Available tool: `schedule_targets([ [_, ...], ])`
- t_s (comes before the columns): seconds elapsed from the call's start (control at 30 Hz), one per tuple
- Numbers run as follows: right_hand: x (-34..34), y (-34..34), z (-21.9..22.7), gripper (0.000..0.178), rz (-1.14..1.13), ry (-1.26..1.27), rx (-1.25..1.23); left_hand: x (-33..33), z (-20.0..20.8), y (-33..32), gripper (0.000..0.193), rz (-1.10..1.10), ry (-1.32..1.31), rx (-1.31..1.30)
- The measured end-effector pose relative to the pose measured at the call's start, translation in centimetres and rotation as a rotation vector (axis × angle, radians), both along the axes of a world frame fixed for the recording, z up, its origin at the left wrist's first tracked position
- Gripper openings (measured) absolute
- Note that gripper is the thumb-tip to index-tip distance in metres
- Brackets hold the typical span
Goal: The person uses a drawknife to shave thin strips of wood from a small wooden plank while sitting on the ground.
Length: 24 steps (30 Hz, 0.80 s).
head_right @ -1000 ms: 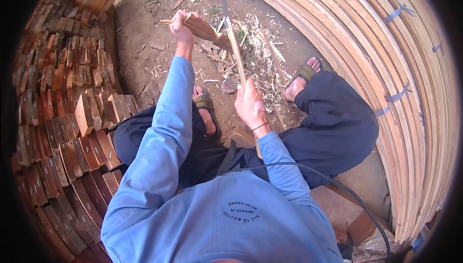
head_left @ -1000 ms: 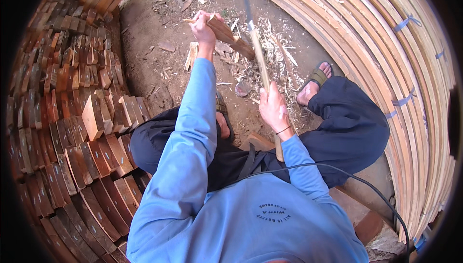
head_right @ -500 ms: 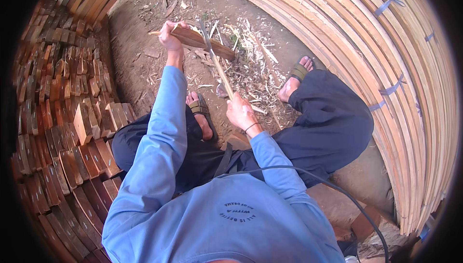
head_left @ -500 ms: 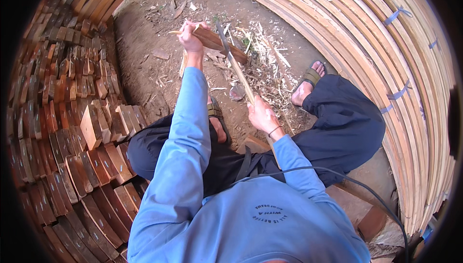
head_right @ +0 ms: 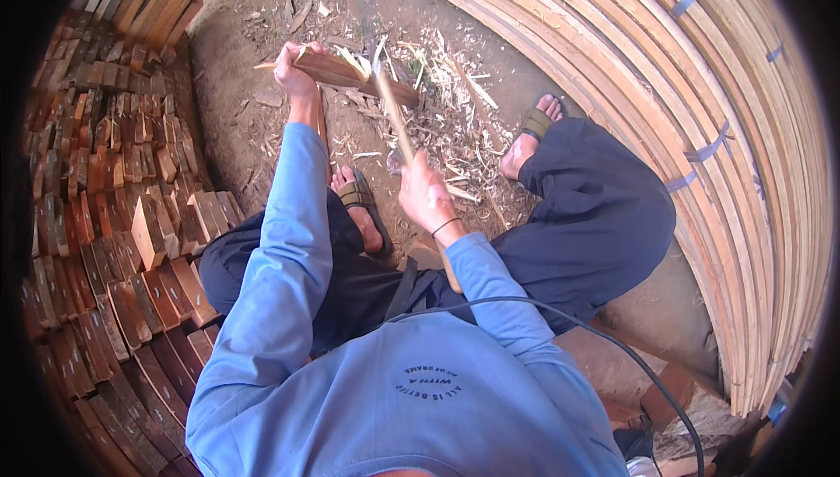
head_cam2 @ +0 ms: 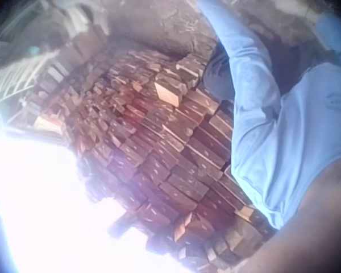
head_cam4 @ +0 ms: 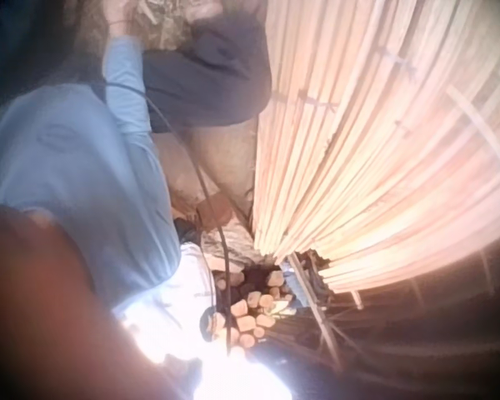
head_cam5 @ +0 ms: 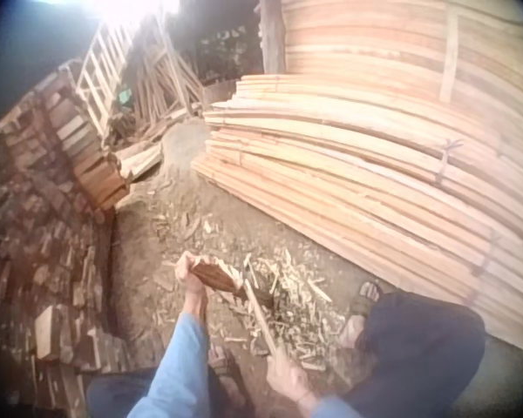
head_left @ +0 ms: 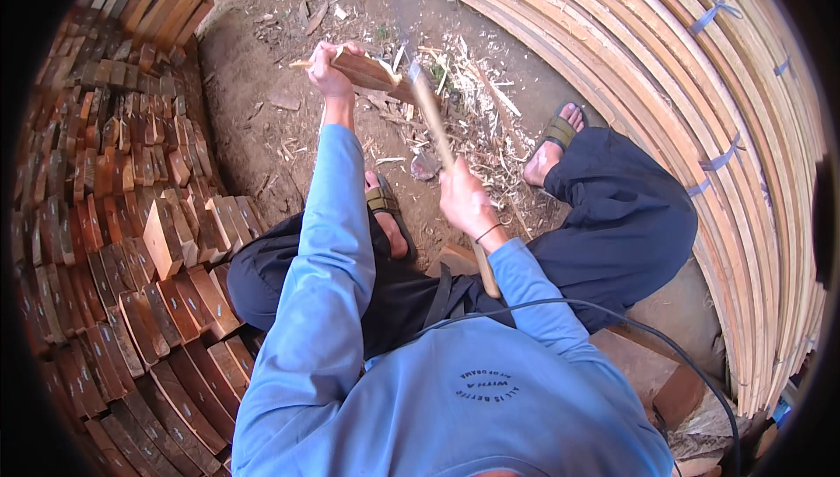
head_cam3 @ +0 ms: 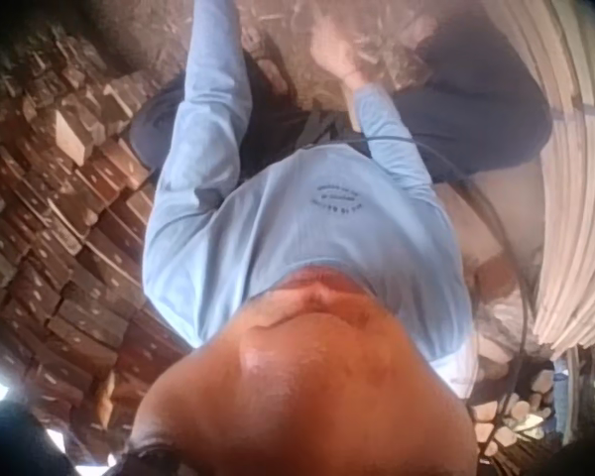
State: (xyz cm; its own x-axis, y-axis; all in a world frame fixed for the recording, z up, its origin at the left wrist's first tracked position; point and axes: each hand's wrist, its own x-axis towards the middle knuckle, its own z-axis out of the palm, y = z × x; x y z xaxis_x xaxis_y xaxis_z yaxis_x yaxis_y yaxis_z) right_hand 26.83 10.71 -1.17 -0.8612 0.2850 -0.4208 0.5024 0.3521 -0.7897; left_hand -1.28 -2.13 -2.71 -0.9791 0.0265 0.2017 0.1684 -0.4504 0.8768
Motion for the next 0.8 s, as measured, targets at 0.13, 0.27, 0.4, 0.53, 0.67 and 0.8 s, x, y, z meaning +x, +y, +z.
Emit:
schedule_targets([
  [0.13,0.1,0.4,-2.0,0.022,0.195,-0.033,0.051,-0.3,0.0,-0.7,0.016,0.017,0.003,-0.008],
  [0.27,-0.3,0.2,1.0,0.021,0.025,0.032,-0.035,0.2,0.1,0.1,0.018,0.010,0.014,-0.013],
  [0.4,-0.3,0.4,-3.5,0.023,0.195,0.055,0.161,-0.8,0.2,-0.4,0.021,0.010,0.024,0.017],
  [0.53,-0.5,1.1,0.9,0.023,0.130,0.134,0.129,-0.2,0.2,0.4,0.022,0.011,0.040,-0.030],
  [0.67,0.5,-0.4,-2.8,0.021,0.194,0.065,0.139,0.0,-0.2,-0.3,0.021,-0.004,0.044,-0.008],
  [0.8,-0.6,1.3,2.2,0.018,0.014,0.270,0.214,0.5,0.6,0.4,0.020,0.019,-0.007,-0.058],
])
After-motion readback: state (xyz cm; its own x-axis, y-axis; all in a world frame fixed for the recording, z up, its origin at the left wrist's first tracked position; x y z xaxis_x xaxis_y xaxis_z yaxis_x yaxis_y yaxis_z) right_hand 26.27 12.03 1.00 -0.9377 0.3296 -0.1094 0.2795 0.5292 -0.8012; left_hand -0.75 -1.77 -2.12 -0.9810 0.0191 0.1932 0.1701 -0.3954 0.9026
